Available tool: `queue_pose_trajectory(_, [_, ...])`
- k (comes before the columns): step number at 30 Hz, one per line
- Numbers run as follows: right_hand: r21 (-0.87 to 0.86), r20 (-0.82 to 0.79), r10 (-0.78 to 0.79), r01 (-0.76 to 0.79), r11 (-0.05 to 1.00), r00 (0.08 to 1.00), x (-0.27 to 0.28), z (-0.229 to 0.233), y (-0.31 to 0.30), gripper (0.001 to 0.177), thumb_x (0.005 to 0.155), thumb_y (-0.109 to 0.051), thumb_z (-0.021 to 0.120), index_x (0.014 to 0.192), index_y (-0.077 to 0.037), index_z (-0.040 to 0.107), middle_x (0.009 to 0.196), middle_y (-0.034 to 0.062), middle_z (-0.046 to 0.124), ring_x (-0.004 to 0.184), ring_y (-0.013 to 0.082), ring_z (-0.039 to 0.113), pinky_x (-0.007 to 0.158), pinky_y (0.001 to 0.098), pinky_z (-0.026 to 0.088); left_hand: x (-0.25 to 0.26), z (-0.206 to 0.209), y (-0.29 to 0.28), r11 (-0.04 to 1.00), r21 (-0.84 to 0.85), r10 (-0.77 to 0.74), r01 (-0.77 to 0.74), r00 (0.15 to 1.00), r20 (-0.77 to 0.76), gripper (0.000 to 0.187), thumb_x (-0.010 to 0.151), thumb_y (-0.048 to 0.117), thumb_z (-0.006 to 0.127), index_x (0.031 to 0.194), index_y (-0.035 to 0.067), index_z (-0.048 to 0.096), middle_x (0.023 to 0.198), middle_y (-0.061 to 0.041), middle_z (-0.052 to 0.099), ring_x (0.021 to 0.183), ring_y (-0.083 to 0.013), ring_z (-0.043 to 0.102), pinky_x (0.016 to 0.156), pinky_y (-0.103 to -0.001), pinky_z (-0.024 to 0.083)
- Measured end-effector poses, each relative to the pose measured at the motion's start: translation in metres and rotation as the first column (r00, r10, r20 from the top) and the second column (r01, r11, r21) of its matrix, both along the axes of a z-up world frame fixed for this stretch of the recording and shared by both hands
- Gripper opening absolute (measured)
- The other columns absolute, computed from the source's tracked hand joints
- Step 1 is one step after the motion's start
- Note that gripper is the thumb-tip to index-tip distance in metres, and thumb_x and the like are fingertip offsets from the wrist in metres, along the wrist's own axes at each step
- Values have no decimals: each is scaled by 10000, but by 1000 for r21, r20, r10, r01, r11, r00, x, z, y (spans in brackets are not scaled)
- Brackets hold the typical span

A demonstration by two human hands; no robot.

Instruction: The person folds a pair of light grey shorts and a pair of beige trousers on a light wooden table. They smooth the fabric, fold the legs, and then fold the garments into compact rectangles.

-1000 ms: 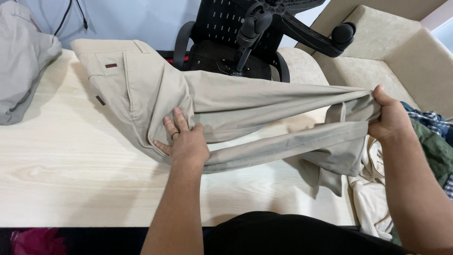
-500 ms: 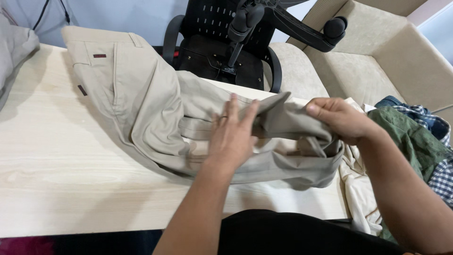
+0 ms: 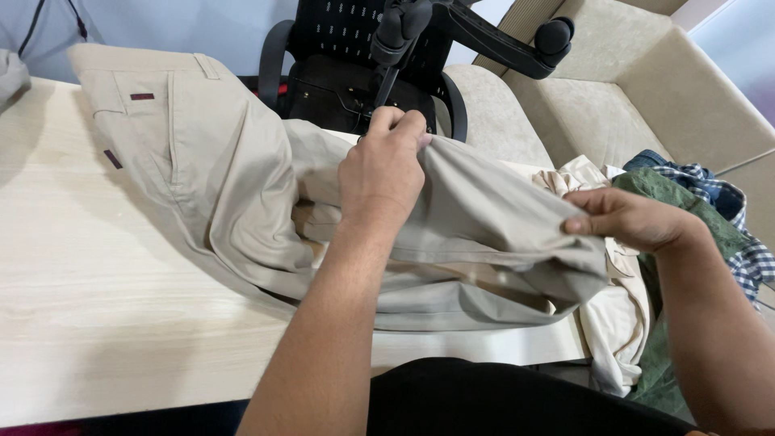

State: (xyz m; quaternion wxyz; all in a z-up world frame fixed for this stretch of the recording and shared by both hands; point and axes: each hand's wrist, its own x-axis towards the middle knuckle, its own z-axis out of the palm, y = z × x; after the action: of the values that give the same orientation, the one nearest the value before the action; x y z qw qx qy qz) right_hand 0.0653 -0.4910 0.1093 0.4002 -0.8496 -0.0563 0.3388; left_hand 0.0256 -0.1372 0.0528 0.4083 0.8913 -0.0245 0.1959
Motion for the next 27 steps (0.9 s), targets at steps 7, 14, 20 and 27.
queue_pose_trajectory(7, [203,911,-406,773,601,76,13,12,-21,184,994,-149,652,1135,-35,621,1070,100,606,1005,248,613,903,464,529,-3,0,22,999,13,51,-49,983,-174,180,1079,206,487,1193,124,598,1323,-33,598,1022,-262,716,863,-453,599])
queue_pose_trajectory(14, [-168,737,-230,503,848,635,-9,-40,29,327,981,-271,671,1226,-54,654,1248,165,668,1132,290,634,989,452,519,-19,-41,80,855,422,498,-300,700,-512,654,882,176,666,1465,93,380,1637,-310,125,1532,-512,154,1070,-757,136])
queue_pose_trajectory(20, [-329,-25,327,-317,890,945,-55,-103,107,799,850,-393,718,1544,-233,356,1468,129,523,1308,283,565,1067,471,488,-48,-72,115,876,198,450,-441,593,-668,625,920,115,646,1485,39,390,1409,-205,545,1221,-420,614,1049,-650,427])
queue_pose_trajectory(27, [-305,-101,304,-320,897,947,-65,-120,120,612,836,-339,720,1417,-199,592,1328,77,710,1242,247,647,1113,401,468,-80,-93,131,565,-376,461,-734,659,-594,343,945,97,514,1274,20,575,1265,-232,683,1155,-389,652,994,-443,500])
